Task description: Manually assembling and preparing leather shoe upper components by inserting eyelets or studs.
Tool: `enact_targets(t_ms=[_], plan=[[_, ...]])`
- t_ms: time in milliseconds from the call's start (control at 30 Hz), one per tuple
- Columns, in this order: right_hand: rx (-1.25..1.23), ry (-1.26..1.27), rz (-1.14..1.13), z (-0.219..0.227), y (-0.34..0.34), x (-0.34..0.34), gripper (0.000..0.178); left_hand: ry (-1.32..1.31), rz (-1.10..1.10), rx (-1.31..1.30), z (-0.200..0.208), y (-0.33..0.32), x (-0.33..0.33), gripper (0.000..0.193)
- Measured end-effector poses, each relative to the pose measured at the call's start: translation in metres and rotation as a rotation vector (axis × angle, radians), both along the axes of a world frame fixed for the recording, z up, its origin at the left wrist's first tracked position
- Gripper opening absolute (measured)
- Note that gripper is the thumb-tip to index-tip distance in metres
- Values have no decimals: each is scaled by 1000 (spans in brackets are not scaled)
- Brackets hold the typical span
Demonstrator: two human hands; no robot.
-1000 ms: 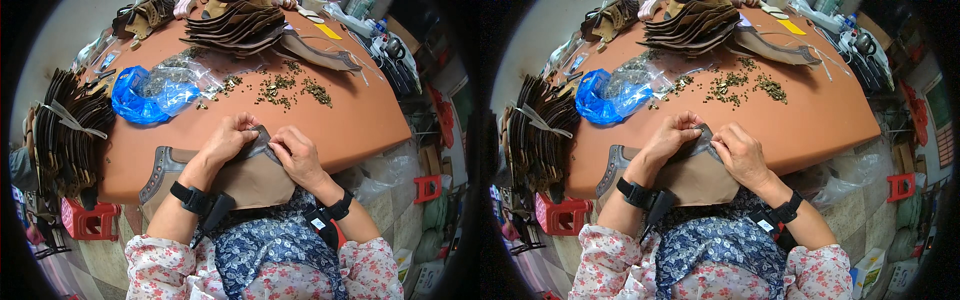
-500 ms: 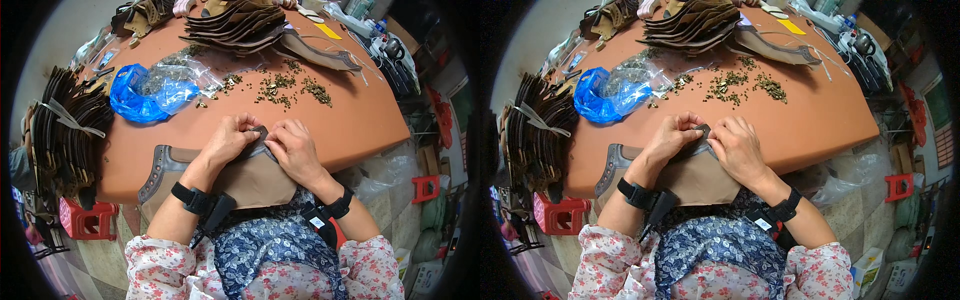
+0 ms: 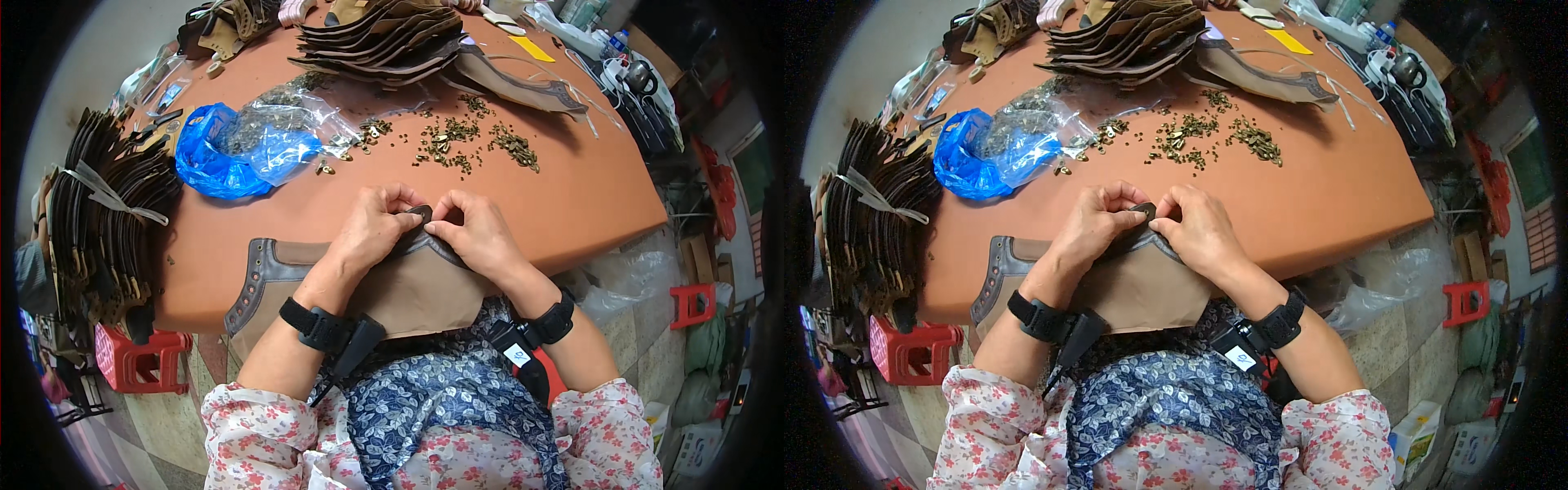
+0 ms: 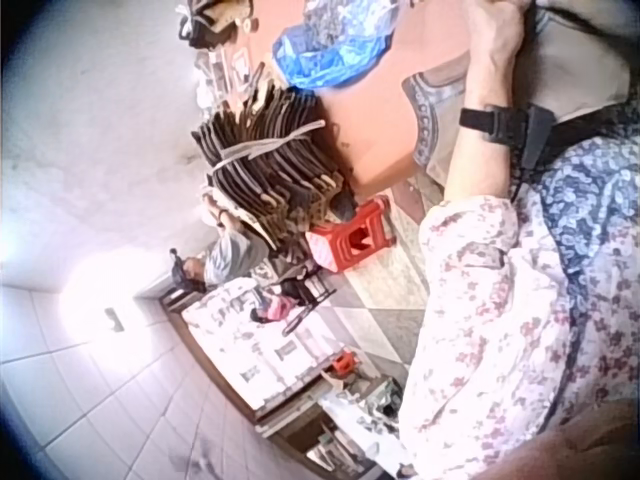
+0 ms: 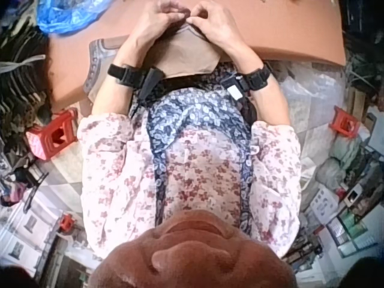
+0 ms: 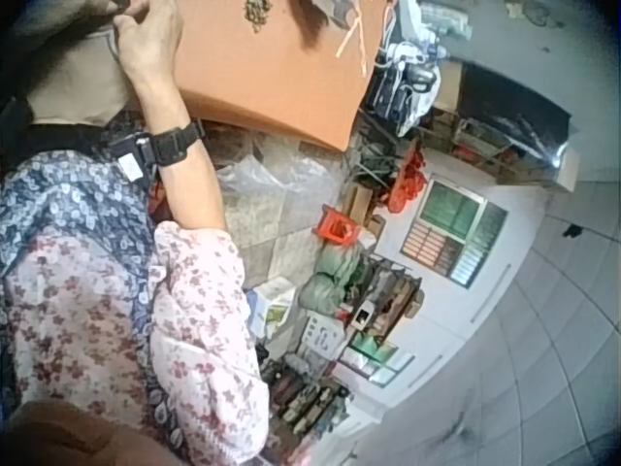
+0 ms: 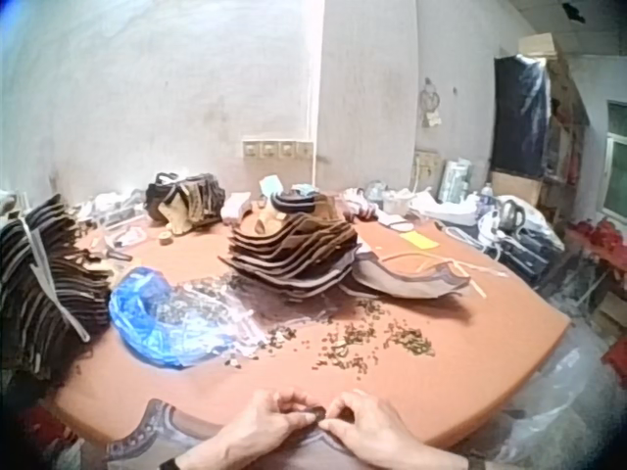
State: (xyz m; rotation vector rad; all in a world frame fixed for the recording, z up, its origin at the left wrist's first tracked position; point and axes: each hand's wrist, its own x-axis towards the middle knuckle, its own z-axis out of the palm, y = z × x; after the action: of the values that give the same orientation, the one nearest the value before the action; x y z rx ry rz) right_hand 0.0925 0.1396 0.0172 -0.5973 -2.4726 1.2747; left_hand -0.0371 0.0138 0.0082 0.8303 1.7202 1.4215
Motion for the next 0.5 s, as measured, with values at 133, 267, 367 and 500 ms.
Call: enact_targets(t_ms=[133, 267, 367, 500], plan=[[-94, -28, -44, -5, -3, -3, 18, -16, 18, 19, -1, 1, 1, 17], [-108, 10, -73, -9, -4, -5, 25, -74, 47, 27, 1, 1, 2, 18], [-90, 35, -88, -14, -5, -8, 27, -81, 44, 21, 3, 1, 2, 18], [-85, 22, -94, -7, -9, -6, 29, -65, 58, 45, 2, 1, 3, 17]])
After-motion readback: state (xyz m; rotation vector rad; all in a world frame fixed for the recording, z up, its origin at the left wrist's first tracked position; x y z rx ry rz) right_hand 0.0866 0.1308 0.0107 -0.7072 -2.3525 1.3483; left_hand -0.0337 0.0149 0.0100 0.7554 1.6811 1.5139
